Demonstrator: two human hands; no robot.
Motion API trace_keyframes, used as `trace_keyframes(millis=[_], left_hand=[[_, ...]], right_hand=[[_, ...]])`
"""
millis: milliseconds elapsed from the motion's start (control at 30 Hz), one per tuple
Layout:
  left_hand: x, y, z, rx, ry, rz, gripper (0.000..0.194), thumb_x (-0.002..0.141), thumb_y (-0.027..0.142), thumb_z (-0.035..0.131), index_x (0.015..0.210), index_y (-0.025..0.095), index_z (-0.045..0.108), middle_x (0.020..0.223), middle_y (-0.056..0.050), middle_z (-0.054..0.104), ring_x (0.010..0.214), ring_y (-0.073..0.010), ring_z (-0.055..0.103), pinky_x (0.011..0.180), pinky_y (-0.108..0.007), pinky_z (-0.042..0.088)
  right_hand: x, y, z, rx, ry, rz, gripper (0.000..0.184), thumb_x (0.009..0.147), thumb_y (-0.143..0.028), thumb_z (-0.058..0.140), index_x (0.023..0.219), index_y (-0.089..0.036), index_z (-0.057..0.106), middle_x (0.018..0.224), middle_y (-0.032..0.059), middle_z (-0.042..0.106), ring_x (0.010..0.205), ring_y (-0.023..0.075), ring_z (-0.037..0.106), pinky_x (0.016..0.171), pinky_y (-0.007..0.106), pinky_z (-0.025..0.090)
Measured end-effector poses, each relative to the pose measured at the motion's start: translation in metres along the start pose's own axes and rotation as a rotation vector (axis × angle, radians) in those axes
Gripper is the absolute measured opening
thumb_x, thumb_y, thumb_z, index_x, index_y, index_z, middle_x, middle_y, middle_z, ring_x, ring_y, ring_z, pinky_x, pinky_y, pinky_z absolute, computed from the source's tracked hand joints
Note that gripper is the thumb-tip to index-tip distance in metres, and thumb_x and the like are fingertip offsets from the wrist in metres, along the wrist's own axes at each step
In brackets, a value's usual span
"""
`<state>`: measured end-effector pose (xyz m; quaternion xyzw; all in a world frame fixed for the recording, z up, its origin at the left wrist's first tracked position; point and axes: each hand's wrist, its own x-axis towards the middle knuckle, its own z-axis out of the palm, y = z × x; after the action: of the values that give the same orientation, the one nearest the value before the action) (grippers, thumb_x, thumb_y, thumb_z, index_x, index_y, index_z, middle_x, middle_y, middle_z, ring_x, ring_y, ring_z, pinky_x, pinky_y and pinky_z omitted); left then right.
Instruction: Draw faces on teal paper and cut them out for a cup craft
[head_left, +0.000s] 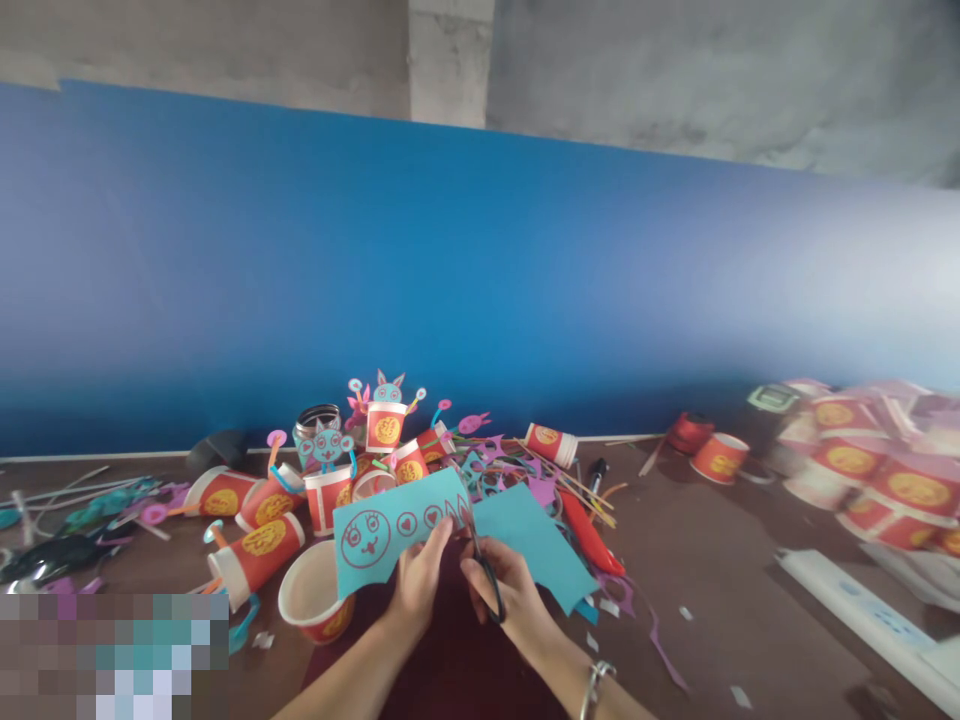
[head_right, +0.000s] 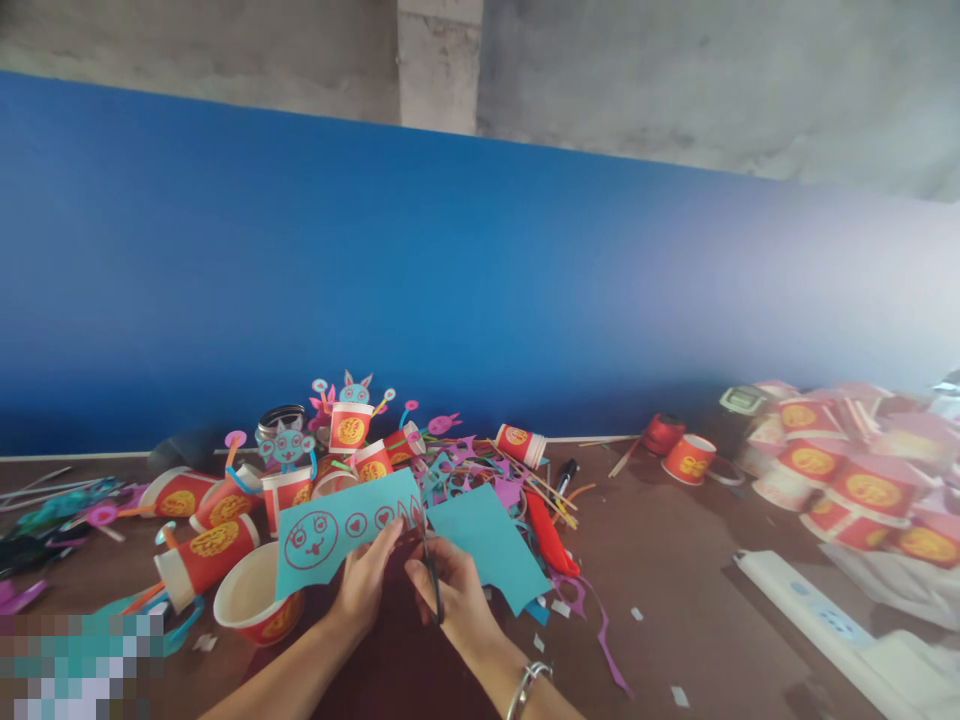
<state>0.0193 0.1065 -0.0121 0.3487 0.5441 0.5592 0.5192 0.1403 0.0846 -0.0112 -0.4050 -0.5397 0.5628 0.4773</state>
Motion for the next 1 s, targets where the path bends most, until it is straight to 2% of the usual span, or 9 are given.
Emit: trace_keyframes(millis=[100,333,433,667,800,900,1000], left_hand=[[0.001,-0.002,-0.003,0.051,-0.105,0.103,0.035,0.075,0.050,0.055,0.085,0.020,0.072,0.097,-0.009,0.071,0.101,-0.0293,0.061,0.094,-0.038,0.044],[0.001,0.001,-0.006,0.099,-0.161,0.172,0.033,0.073,0.047,0.060,0.085,0.018,0.072,0.099,-0.007,0.071,0.105,-0.0285,0.059,0.098,-0.035,0.041],[0.002,0.001,-0.006,0.110,-0.156,0.185,0.029,0.074,0.046,0.060,0.085,0.022,0.072,0.100,-0.005,0.071,0.108,-0.0265,0.057,0.101,-0.032,0.037],[0.007,-0.001,-0.005,0.067,-0.141,0.365,0.021,0.075,0.043,0.059,0.082,0.027,0.071,0.098,-0.003,0.071,0.102,-0.0246,0.059,0.100,-0.030,0.037],[0.009,-0.005,-0.004,0.007,-0.112,0.350,0.023,0.073,0.044,0.062,0.081,0.025,0.070,0.090,-0.004,0.072,0.094,-0.0255,0.063,0.093,-0.034,0.043],[0.010,-0.008,-0.003,-0.010,-0.110,0.335,0.027,0.074,0.044,0.061,0.082,0.021,0.070,0.092,-0.005,0.072,0.094,-0.0254,0.063,0.092,-0.036,0.044],[0.010,-0.008,-0.002,-0.046,-0.099,0.340,0.026,0.074,0.042,0.062,0.083,0.019,0.069,0.090,-0.005,0.072,0.089,-0.0236,0.064,0.087,-0.035,0.046]], right_hand=[[0.000,0.001,-0.001,0.007,-0.009,-0.004,0.038,0.071,-0.053,0.064,0.076,-0.017,0.055,0.044,-0.0082,0.044,0.034,0.0060,0.038,0.035,0.018,0.029],[-0.002,0.000,-0.005,0.015,-0.030,0.002,0.036,0.076,-0.050,0.061,0.081,-0.016,0.054,0.049,-0.0070,0.047,0.038,0.0062,0.043,0.039,0.018,0.033],[-0.001,0.002,-0.005,0.014,-0.022,0.000,0.035,0.076,-0.049,0.062,0.081,-0.016,0.054,0.048,-0.0075,0.046,0.037,0.0059,0.041,0.037,0.018,0.032],[-0.001,-0.002,-0.006,-0.011,-0.018,0.021,0.036,0.074,-0.051,0.062,0.077,-0.015,0.054,0.044,-0.0079,0.045,0.034,0.0054,0.038,0.036,0.017,0.029],[0.000,-0.002,-0.006,-0.012,-0.015,0.037,0.037,0.073,-0.051,0.062,0.076,-0.015,0.054,0.043,-0.0081,0.045,0.033,0.0050,0.037,0.034,0.017,0.028],[0.000,0.000,-0.006,-0.021,-0.008,0.041,0.036,0.073,-0.050,0.063,0.076,-0.015,0.054,0.043,-0.0081,0.045,0.033,0.0050,0.037,0.034,0.017,0.028],[0.000,0.000,-0.006,-0.027,-0.001,0.046,0.036,0.073,-0.050,0.063,0.075,-0.015,0.054,0.043,-0.0082,0.045,0.032,0.0049,0.038,0.034,0.017,0.028]])
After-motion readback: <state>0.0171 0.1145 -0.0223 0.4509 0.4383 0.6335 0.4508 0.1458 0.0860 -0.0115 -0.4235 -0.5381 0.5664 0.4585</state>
